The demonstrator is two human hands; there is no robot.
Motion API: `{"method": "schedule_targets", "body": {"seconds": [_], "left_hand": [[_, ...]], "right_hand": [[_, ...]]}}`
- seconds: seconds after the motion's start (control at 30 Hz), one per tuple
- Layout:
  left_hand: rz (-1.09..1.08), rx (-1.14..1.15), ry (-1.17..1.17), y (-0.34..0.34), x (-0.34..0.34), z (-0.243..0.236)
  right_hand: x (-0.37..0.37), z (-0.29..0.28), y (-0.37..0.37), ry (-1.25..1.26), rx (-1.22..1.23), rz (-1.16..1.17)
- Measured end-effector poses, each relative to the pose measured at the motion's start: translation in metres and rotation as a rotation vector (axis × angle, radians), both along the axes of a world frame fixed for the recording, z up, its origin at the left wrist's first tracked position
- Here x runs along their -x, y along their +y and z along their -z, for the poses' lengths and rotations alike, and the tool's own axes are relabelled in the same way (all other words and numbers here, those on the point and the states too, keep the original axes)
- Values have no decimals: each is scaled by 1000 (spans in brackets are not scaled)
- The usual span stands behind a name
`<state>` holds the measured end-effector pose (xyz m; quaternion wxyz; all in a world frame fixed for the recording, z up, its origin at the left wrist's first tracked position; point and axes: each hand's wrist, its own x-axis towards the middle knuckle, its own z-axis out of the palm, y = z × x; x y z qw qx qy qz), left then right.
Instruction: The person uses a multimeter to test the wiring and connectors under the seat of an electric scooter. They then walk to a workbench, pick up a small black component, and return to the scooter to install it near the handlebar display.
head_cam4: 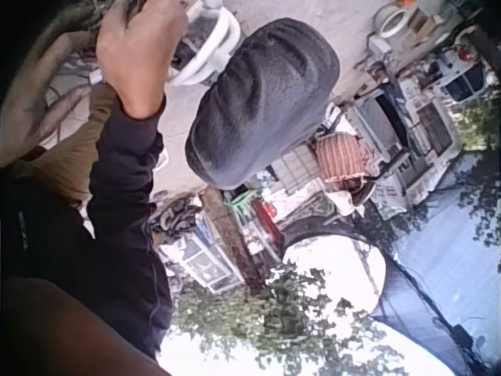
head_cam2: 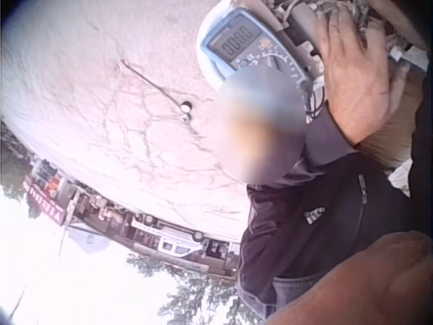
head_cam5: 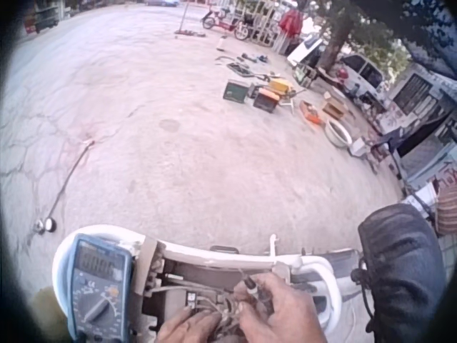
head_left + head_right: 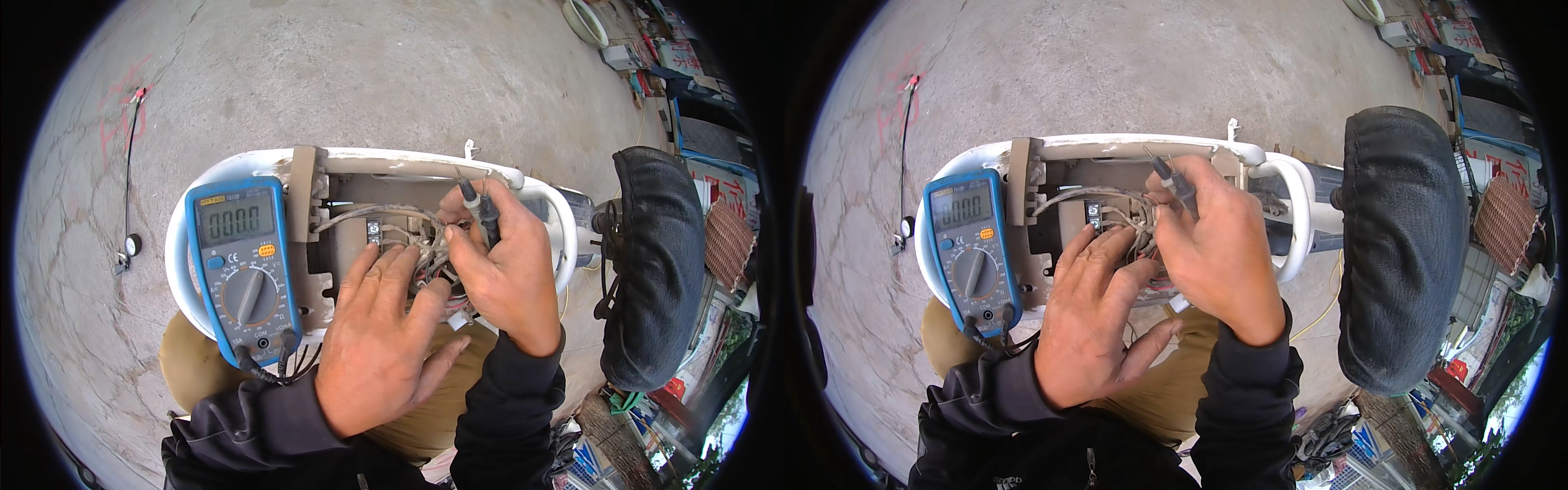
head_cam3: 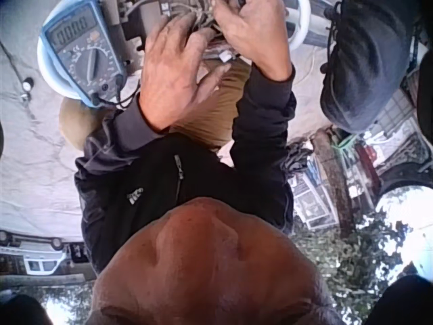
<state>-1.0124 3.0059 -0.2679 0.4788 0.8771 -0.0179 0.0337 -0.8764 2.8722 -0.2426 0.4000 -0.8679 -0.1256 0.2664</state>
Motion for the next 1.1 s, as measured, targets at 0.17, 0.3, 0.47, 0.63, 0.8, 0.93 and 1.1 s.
{"method": "schedule_targets", "body": {"seconds": [0.17,0.3,0.47,0.63,0.8,0.93,1.1], "left_hand": [[3,3,-5,0,1,2],[7,27,9,1,1,1],[-33,13,-17,-1,0,1],[-63,-47,-110,-3,0,9],[-135,-163,-131,-10,-8,12],[-233,-233,-116,-15,-23,11],[-212,-154,178,17,-56,3]], "right_hand": [[-2,8,2,-85,7,-6],[1,5,4,-92,-42,37],[15,-11,4,-181,-163,189],[32,-25,-16,-300,-125,167],[48,-24,-52,-370,-88,149],[49,-2,-71,-418,-45,69],[42,18,-77,-471,-73,32]]}}
